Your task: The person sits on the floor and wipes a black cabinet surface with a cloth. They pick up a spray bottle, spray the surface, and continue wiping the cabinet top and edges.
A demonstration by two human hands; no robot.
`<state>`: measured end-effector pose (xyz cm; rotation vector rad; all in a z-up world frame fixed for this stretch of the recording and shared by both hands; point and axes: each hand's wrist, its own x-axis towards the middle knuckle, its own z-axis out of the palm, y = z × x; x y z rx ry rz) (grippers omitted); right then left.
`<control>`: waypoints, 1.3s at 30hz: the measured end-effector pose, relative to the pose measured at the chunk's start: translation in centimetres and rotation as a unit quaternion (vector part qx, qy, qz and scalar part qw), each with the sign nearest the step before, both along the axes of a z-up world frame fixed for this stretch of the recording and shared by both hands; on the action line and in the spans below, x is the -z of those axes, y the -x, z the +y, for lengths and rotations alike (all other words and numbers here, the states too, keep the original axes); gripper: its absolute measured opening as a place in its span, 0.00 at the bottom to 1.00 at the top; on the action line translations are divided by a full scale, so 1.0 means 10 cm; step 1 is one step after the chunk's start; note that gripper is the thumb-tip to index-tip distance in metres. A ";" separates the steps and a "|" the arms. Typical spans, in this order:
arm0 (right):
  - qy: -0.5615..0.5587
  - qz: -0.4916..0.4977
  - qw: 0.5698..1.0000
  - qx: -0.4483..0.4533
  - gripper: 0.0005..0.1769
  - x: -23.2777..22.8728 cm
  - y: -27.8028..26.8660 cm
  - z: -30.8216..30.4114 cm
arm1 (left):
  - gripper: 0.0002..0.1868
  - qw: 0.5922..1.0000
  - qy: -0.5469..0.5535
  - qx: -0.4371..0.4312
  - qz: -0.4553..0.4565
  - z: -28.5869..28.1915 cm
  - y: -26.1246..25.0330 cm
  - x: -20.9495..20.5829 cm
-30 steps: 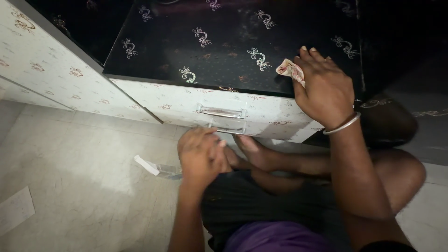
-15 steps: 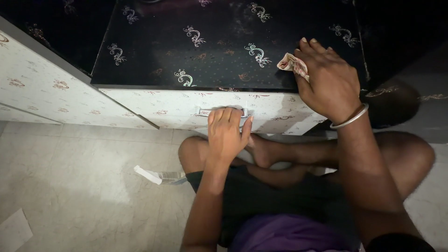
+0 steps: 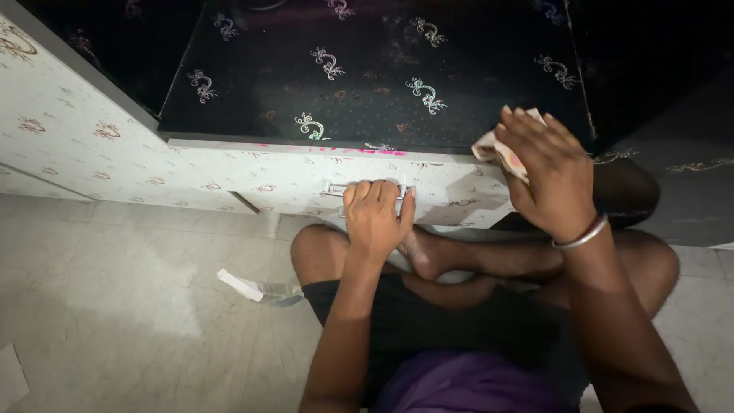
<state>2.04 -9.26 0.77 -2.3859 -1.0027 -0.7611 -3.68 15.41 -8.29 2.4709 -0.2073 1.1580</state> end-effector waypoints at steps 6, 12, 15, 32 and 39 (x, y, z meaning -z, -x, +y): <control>-0.017 -0.009 1.000 0.001 0.25 0.15 0.17 -0.20 | 0.13 1.000 -0.005 -0.002 -0.007 0.01 0.05 0.03; -0.010 -0.031 0.999 0.033 0.24 0.32 0.28 -0.23 | 0.13 1.000 0.000 -0.002 -0.022 0.01 0.07 0.03; -0.003 -0.032 0.999 0.044 0.25 0.35 0.31 -0.21 | 0.13 1.000 0.002 -0.006 -0.027 0.00 0.09 0.03; 0.034 -0.030 0.997 -0.058 0.31 0.16 0.36 0.55 | 0.12 0.999 -0.014 -0.014 -0.025 -0.02 0.08 0.09; 0.009 -0.069 0.991 -0.110 0.27 0.27 0.22 0.90 | 0.17 1.000 -0.007 0.005 -0.015 -0.05 0.07 0.16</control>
